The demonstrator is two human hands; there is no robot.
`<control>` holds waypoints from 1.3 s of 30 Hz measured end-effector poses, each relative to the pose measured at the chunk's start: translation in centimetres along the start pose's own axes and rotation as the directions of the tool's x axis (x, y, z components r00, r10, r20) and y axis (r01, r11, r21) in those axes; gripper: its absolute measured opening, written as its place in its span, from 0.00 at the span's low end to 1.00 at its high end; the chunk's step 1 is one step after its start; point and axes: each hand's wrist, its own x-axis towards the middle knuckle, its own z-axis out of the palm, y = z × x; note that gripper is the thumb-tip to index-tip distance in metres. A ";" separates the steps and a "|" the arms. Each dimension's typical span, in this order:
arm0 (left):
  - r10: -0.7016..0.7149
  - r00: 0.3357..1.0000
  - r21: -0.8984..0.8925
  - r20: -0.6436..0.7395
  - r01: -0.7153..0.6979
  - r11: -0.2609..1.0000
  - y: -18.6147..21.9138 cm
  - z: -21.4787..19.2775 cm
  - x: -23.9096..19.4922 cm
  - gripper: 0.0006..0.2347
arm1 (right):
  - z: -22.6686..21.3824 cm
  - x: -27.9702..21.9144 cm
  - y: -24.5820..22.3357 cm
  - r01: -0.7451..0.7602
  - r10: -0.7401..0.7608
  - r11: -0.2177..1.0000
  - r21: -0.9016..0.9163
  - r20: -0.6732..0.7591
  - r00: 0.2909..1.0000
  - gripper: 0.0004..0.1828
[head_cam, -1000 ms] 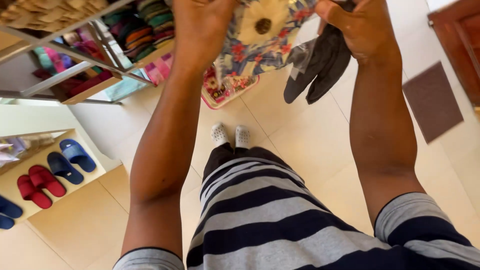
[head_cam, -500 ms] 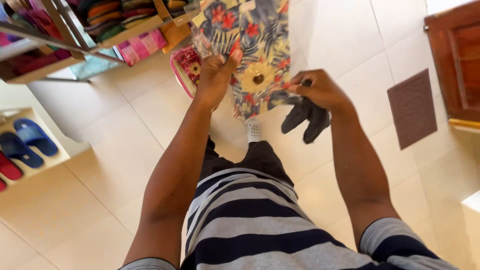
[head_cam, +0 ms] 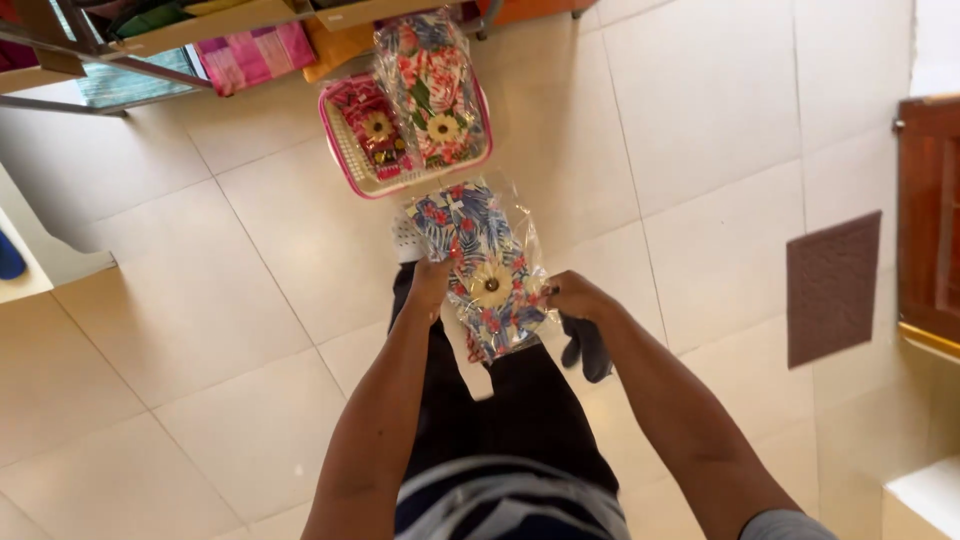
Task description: Organizing and cleaning packaged items in a display area.
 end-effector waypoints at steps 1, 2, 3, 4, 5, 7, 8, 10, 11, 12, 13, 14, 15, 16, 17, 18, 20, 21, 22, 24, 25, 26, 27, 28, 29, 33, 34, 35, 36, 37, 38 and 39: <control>0.014 0.999 -0.073 0.033 -0.012 0.997 2.2 -0.4 0.6 0.06 | 0.4 2.0 -0.2 -0.011 0.010 1.000 -0.026 -0.025 1.000 0.13; 0.031 0.997 -0.146 0.066 -0.021 0.989 4.3 -0.9 1.2 0.05 | 0.9 4.2 -0.4 -0.022 0.019 0.998 -0.053 -0.049 0.999 0.13; 0.037 0.997 -0.147 0.065 -0.028 0.989 3.9 -1.6 5.2 0.05 | 1.0 7.0 -0.9 -0.017 0.014 0.998 -0.055 -0.052 0.999 0.13; 0.130 0.990 0.016 0.047 -0.131 0.991 3.5 -2.4 9.2 0.05 | 1.1 9.9 -1.3 -0.021 0.011 0.996 -0.082 -0.128 0.992 0.14; 0.214 0.976 0.177 0.041 -0.218 0.960 2.7 -3.2 12.8 0.09 | 1.4 12.5 -1.5 -0.033 0.012 0.994 -0.109 -0.197 0.980 0.15; 0.230 0.971 0.112 0.068 -0.237 0.965 7.1 -3.9 16.7 0.06 | 1.4 17.6 -2.2 -0.034 -0.001 0.991 -0.132 -0.261 0.965 0.16; 0.249 0.963 0.049 0.099 -0.255 0.966 9.3 -4.2 18.6 0.06 | 1.4 20.0 -2.5 -0.036 -0.016 0.988 -0.150 -0.327 0.945 0.18; 0.338 0.939 0.270 0.056 -0.340 0.901 10.9 -4.8 23.0 0.08 | 0.1 25.4 -3.6 0.018 -0.082 0.985 -0.173 -0.369 0.926 0.16; 0.410 0.912 0.482 0.033 -0.373 0.792 11.3 -4.8 24.9 0.09 | -0.4 27.7 -3.9 0.055 -0.127 0.981 -0.187 -0.400 0.908 0.15; 0.420 0.907 0.480 0.032 -0.383 0.790 11.8 -4.5 25.5 0.09 | 0.0 29.5 -2.7 0.061 -0.136 0.979 -0.193 -0.406 0.903 0.15; 0.435 0.900 0.446 0.018 -0.397 0.802 13.8 -4.1 26.9 0.09 | -1.0 32.4 -2.6 0.099 -0.203 0.963 -0.251 -0.429 0.880 0.14; 0.450 0.893 0.412 0.004 -0.411 0.813 15.9 -3.7 28.0 0.10 | -2.0 35.0 -2.6 0.134 -0.268 0.942 -0.309 -0.448 0.853 0.13; 0.487 0.874 0.410 -0.009 -0.440 0.799 15.6 -3.6 29.2 0.10 | -2.3 36.6 -2.4 0.164 -0.307 0.931 -0.327 -0.457 0.835 0.13; 0.495 0.868 0.409 -0.025 -0.443 0.798 15.4 -3.5 30.3 0.12 | -2.6 38.1 -2.2 0.155 -0.315 0.923 -0.352 -0.460 0.830 0.15; 0.515 0.857 0.407 -0.034 -0.459 0.790 15.8 -3.1 31.8 0.15 | -3.5 39.9 -2.3 0.146 -0.327 0.914 -0.377 -0.475 0.817 0.17; 0.561 0.827 0.405 -0.042 -0.499 0.766 16.6 -3.2 34.0 0.15 | -4.5 41.3 -3.5 0.175 -0.370 0.901 -0.397 -0.493 0.787 0.17; 0.556 0.831 0.386 -0.023 -0.506 0.771 15.5 -3.0 37.0 0.15 | -4.6 41.8 -3.4 0.153 -0.225 0.971 -0.185 -0.484 0.845 0.18; 0.573 0.819 0.383 -0.024 -0.523 0.762 15.9 -2.8 38.3 0.15 | -5.3 43.7 -2.5 0.164 -0.241 0.967 -0.194 -0.494 0.835 0.18; 0.568 0.823 0.392 -0.022 -0.516 0.762 16.2 -2.7 39.6 0.15 | -6.0 45.6 -1.6 0.199 -0.281 0.957 -0.212 -0.499 0.820 0.18; 0.554 0.832 0.404 -0.019 -0.500 0.766 17.0 -2.6 40.9 0.15 | -7.1 49.3 0.2 0.227 -0.312 0.948 -0.224 -0.498 0.809 0.17; 0.544 0.837 0.382 -0.053 -0.486 0.786 16.8 -2.4 40.8 0.16 | -7.2 50.8 1.5 0.199 -0.367 0.912 -0.359 -0.498 0.786 0.18; 0.533 0.842 0.360 -0.087 -0.472 0.804 16.6 -2.2 40.9 0.17 | -7.4 52.5 2.9 0.165 -0.423 0.858 -0.487 -0.487 0.764 0.19; 0.510 0.856 0.363 -0.082 -0.451 0.815 16.0 -2.2 42.4 0.17 | -7.3 51.4 2.2 0.153 -0.401 0.866 -0.476 -0.480 0.780 0.19; 0.543 0.837 0.409 -0.067 -0.473 0.780 15.5 -2.2 43.8 0.16 | -7.3 50.4 1.4 0.175 -0.375 0.899 -0.402 -0.498 0.782 0.17; 0.588 0.807 0.454 -0.052 -0.506 0.734 16.0 -2.5 45.4 0.16 | -7.9 49.8 -0.4 0.205 -0.360 0.921 -0.332 -0.519 0.775 0.16; 0.644 0.762 0.552 -0.065 -0.510 0.660 16.1 -2.4 43.4 0.17 | -7.4 50.6 0.4 0.262 -0.391 0.918 -0.299 -0.557 0.733 0.11; 0.630 0.771 0.593 -0.094 -0.464 0.658 15.8 -2.2 44.1 0.17 | -7.4 51.0 0.6 0.258 -0.377 0.924 -0.281 -0.567 0.733 0.11; 0.611 0.781 0.633 -0.127 -0.411 0.657 15.3 -2.2 44.7 0.17 | -7.0 51.3 0.9 0.253 -0.360 0.932 -0.261 -0.572 0.737 0.10; 0.613 0.780 0.635 -0.129 -0.410 0.655 14.7 -2.4 45.8 0.17 | -6.7 50.7 0.5 0.257 -0.363 0.931 -0.260 -0.571 0.737 0.10; 0.635 0.761 0.650 -0.133 -0.417 0.636 14.0 -2.6 46.9 0.17 | -6.3 50.0 0.1 0.227 -0.336 0.941 -0.252 -0.598 0.728 0.09; 0.657 0.741 0.665 -0.136 -0.423 0.615 13.3 -2.9 48.0 0.17 | -5.9 49.3 -0.2 0.197 -0.309 0.950 -0.244 -0.624 0.718 0.08; 0.650 0.747 0.664 -0.138 -0.417 0.620 12.8 -3.0 47.7 0.17 | -5.7 49.0 -0.1 0.193 -0.305 0.951 -0.243 -0.619 0.723 0.08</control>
